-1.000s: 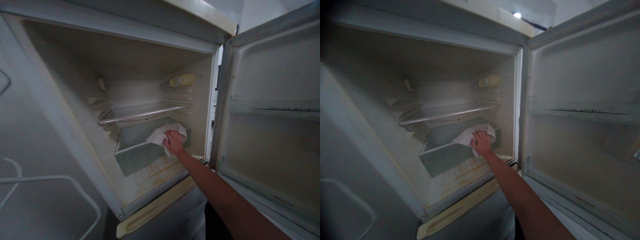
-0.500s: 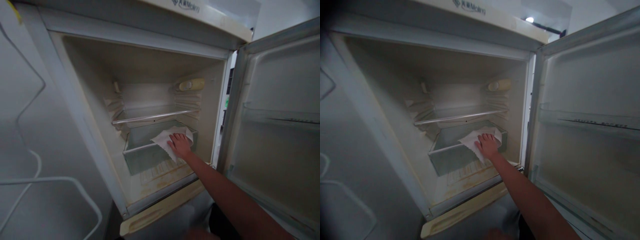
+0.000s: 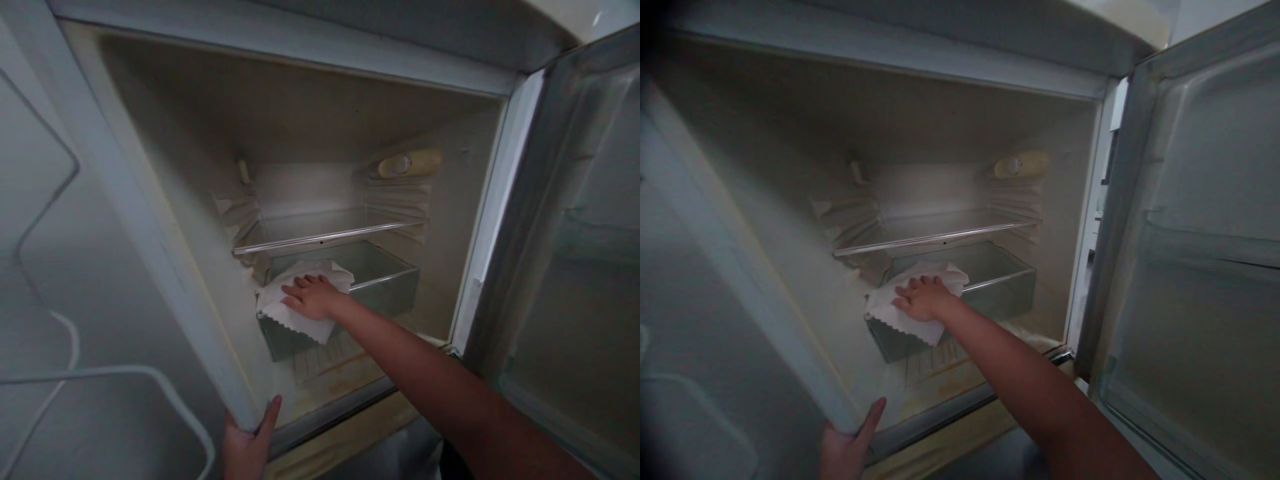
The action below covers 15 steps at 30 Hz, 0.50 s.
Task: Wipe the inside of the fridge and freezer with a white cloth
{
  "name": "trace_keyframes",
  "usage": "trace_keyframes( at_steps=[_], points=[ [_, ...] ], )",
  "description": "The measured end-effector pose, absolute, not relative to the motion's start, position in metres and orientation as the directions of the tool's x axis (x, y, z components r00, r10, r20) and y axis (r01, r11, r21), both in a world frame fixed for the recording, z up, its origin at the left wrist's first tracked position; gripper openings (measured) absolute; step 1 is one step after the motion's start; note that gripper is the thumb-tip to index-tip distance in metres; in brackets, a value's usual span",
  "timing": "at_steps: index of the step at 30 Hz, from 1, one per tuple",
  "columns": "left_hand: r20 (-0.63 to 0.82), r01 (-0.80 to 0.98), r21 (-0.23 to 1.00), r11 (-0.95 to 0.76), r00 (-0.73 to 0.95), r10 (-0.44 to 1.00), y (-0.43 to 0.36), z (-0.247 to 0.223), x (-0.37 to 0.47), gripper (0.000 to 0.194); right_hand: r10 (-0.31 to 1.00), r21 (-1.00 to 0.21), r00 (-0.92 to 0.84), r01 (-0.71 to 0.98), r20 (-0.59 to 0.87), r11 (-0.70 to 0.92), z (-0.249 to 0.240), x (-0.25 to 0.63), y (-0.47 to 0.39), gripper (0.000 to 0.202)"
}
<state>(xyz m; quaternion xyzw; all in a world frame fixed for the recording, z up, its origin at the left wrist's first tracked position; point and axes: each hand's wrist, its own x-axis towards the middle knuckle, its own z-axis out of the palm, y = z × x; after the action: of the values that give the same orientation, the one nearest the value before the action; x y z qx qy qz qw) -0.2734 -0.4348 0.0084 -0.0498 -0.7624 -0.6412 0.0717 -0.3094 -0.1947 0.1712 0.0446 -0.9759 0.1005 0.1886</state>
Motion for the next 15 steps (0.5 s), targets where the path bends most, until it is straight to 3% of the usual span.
trace_keyframes(
  at_steps=[3,6,11,15],
  points=[
    [0.079,0.061,0.981,0.182,-0.992,-0.096,-0.434,-0.006,-0.274,0.069,-0.056,-0.245,-0.984,-0.097,0.168,0.965,0.186,-0.339,-0.215,0.052],
    [0.065,0.052,0.983,0.177,-0.996,-0.067,-0.441,-0.015,-0.276,0.066,-0.083,-0.256,-0.997,-0.082,0.007,0.963,0.197,-0.371,-0.224,0.064],
    [0.097,0.094,0.985,0.145,-0.995,-0.009,-0.447,-0.026,-0.28,0.068,-0.081,-0.223,-0.997,-0.078,-0.007,0.972,0.201,-0.429,-0.21,0.074],
    [0.159,0.142,0.975,0.172,-0.983,-0.091,-0.441,-0.036,-0.278,0.062,-0.077,-0.198,-0.996,-0.069,-0.034,0.978,0.201,-0.465,-0.177,0.074]
  ],
)
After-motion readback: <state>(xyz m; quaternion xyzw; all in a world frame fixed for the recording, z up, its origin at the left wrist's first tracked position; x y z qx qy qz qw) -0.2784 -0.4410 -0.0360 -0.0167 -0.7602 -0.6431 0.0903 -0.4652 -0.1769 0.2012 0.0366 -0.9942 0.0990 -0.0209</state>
